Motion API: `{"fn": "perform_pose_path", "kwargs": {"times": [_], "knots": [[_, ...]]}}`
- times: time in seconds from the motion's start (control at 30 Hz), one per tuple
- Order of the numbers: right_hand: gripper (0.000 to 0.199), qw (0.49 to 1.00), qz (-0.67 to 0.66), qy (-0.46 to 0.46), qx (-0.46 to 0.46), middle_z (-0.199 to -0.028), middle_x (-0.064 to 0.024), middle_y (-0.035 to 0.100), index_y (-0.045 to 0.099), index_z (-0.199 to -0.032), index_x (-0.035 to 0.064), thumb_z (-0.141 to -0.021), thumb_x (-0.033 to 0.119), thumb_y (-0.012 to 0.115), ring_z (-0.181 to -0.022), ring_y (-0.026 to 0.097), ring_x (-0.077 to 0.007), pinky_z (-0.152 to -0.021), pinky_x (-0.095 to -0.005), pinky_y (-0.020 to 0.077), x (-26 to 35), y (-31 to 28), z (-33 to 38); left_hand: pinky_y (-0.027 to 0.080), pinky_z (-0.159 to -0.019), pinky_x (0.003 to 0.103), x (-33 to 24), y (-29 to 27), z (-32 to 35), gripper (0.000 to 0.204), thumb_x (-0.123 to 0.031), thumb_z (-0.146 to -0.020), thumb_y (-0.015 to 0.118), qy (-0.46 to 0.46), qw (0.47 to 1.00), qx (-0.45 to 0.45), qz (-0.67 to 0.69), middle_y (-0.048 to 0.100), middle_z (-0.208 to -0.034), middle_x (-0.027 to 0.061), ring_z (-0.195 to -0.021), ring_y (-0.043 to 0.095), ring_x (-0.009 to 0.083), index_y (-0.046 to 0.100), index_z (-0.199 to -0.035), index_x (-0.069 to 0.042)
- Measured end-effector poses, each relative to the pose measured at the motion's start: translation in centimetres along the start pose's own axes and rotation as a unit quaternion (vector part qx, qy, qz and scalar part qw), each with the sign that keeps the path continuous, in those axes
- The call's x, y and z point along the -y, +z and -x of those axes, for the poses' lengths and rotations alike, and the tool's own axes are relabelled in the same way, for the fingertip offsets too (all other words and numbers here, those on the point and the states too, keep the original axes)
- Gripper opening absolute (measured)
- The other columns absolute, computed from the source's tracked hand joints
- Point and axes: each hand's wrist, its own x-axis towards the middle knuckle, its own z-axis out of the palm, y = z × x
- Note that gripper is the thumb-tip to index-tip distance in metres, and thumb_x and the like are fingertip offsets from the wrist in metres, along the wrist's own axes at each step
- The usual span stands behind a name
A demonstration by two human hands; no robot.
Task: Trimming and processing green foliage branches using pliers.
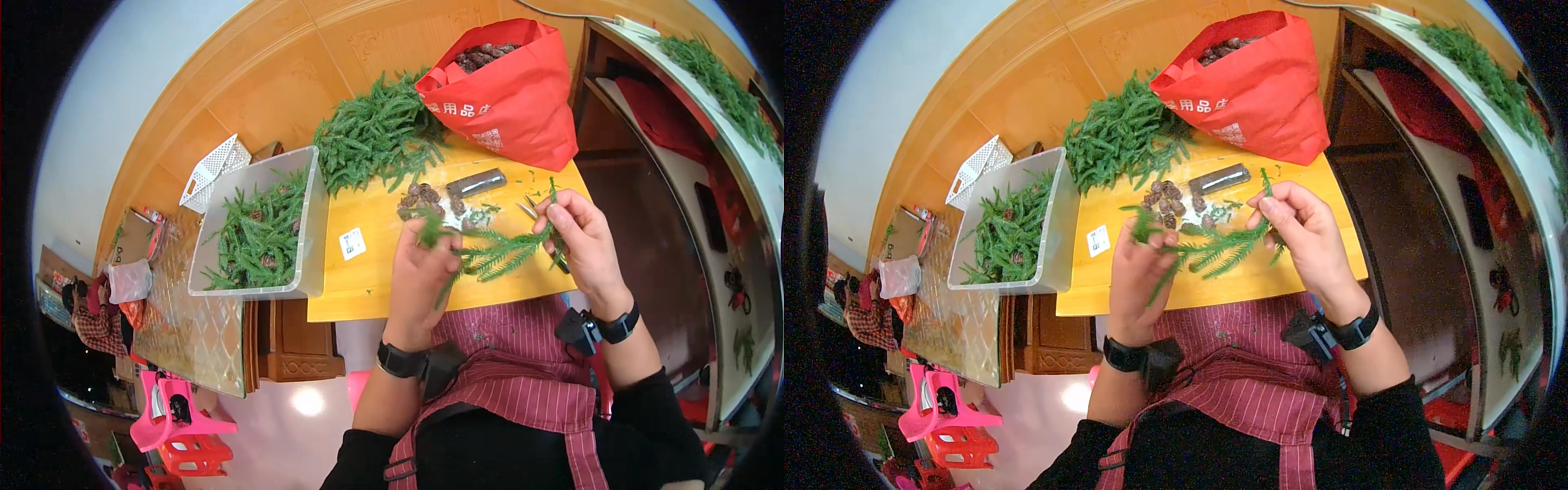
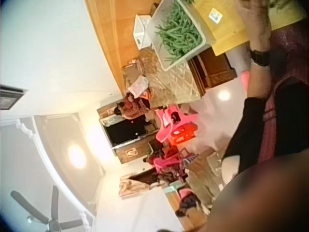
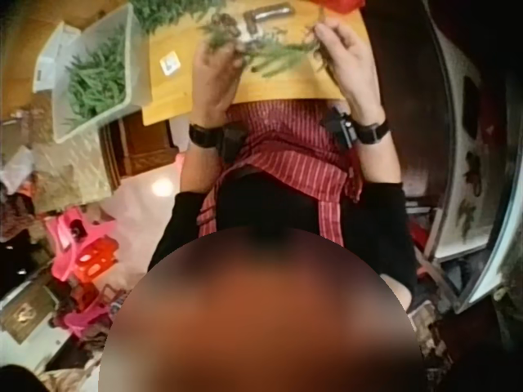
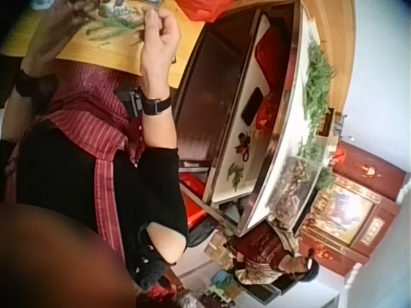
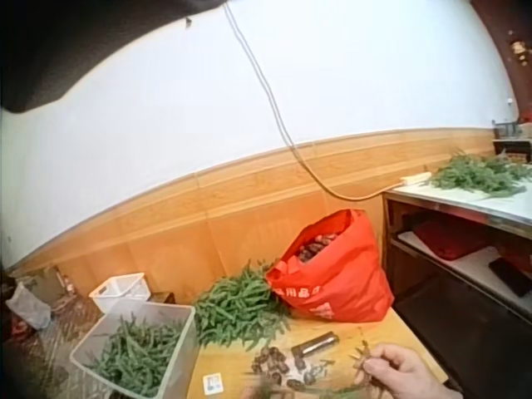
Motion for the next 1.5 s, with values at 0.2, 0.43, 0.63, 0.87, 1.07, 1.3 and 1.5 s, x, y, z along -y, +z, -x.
{"fn": "perform_pose_path", "kwargs": {"times": [0.2, 0.43, 0.63, 0.87, 1.07, 1.3, 1.5], "knots": [[0.012, 0.997, 0.073, -0.036, 0.003, -0.077, -0.0025, 0.057, 0.053, -0.092, 0.0020, -0.090, 0.012, 0.047, -0.065, 0.051, -0.0063, -0.058, -0.0188, 0.0426, -0.1, 0.6, 0.7, 0.049, -0.061, 0.022, 1.1, 0.0, -0.5, 0.022, 0.000, -0.084, 0.053, 0.151, 0.942, -0.032, -0.299, 0.055, -0.093, 0.0070, -0.077, 0.057, 0.0125, 0.045, -0.104, -0.001], [0.012, 0.997, 0.020, -0.054, -0.045, -0.080, -0.0035, 0.056, 0.052, -0.093, 0.0022, -0.091, 0.012, 0.045, -0.071, 0.051, -0.0064, -0.060, -0.0195, 0.0425, -0.9, 0.1, 0.2, 0.052, -0.069, 0.024, 0.8, -1.1, -0.7, 0.034, 0.000, -0.088, 0.046, 0.080, 0.974, -0.017, -0.212, 0.053, -0.113, 0.0135, -0.092, 0.060, 0.0209, 0.041, -0.122, 0.001], [0.011, 0.996, -0.017, -0.046, -0.077, -0.080, -0.0020, 0.056, 0.052, -0.094, 0.0048, -0.091, 0.013, 0.045, -0.070, 0.051, -0.0061, -0.060, -0.0188, 0.0408, -1.7, -0.1, -0.1, 0.051, -0.080, 0.026, -0.1, -0.9, -0.7, 0.036, -0.001, -0.089, 0.043, -0.017, 0.998, -0.021, -0.054, 0.053, -0.112, 0.0156, -0.098, 0.058, 0.0222, 0.038, -0.125, 0.002], [0.007, 0.997, 0.051, -0.054, -0.015, -0.086, -0.0020, 0.057, 0.052, -0.092, 0.0036, -0.088, 0.009, 0.048, -0.077, 0.051, -0.0066, -0.067, -0.0187, 0.0398, -2.3, 0.2, -0.6, 0.049, -0.074, 0.022, 1.5, -1.5, -0.9, 0.025, -0.005, -0.088, 0.048, 0.019, 0.986, 0.017, -0.167, 0.059, -0.103, 0.0095, -0.091, 0.059, 0.0151, 0.053, -0.112, 0.000], [0.022, 0.975, 0.189, -0.091, 0.072, -0.089, -0.0026, 0.054, 0.052, -0.097, 0.0003, -0.077, 0.003, 0.060, -0.080, 0.050, -0.0081, -0.073, -0.0222, 0.0416, -1.0, 1.2, -1.2, 0.049, -0.070, 0.022, 1.6, -0.8, -2.0, 0.023, -0.001, -0.085, 0.052, 0.082, 0.953, 0.044, -0.289, 0.059, -0.099, 0.0070, -0.085, 0.058, 0.0111, 0.055, -0.108, 0.001], [0.017, 0.937, 0.279, -0.186, 0.103, -0.079, -0.0011, 0.055, 0.057, -0.091, -0.0007, -0.075, 0.002, 0.061, -0.070, 0.049, -0.0059, -0.061, -0.0196, 0.0407, -1.0, 1.3, -2.1, 0.049, -0.068, 0.023, 1.0, 1.0, -1.5, 0.022, 0.000, -0.084, 0.054, 0.065, 0.949, 0.060, -0.301, 0.059, -0.093, 0.0087, -0.083, 0.058, 0.0107, 0.053, -0.105, 0.003], [0.010, 0.962, 0.221, -0.160, 0.022, -0.069, 0.0031, 0.051, 0.056, -0.085, 0.0009, -0.078, 0.006, 0.061, -0.059, 0.042, -0.0029, -0.053, -0.0172, 0.0333, -0.9, 1.9, -1.8, 0.045, -0.066, 0.020, 1.7, 1.9, -1.1, 0.007, 0.001, -0.082, 0.054, 0.073, 0.969, 0.056, -0.229, 0.058, -0.097, 0.0099, -0.082, 0.058, 0.0108, 0.049, -0.085, -0.003]]}}
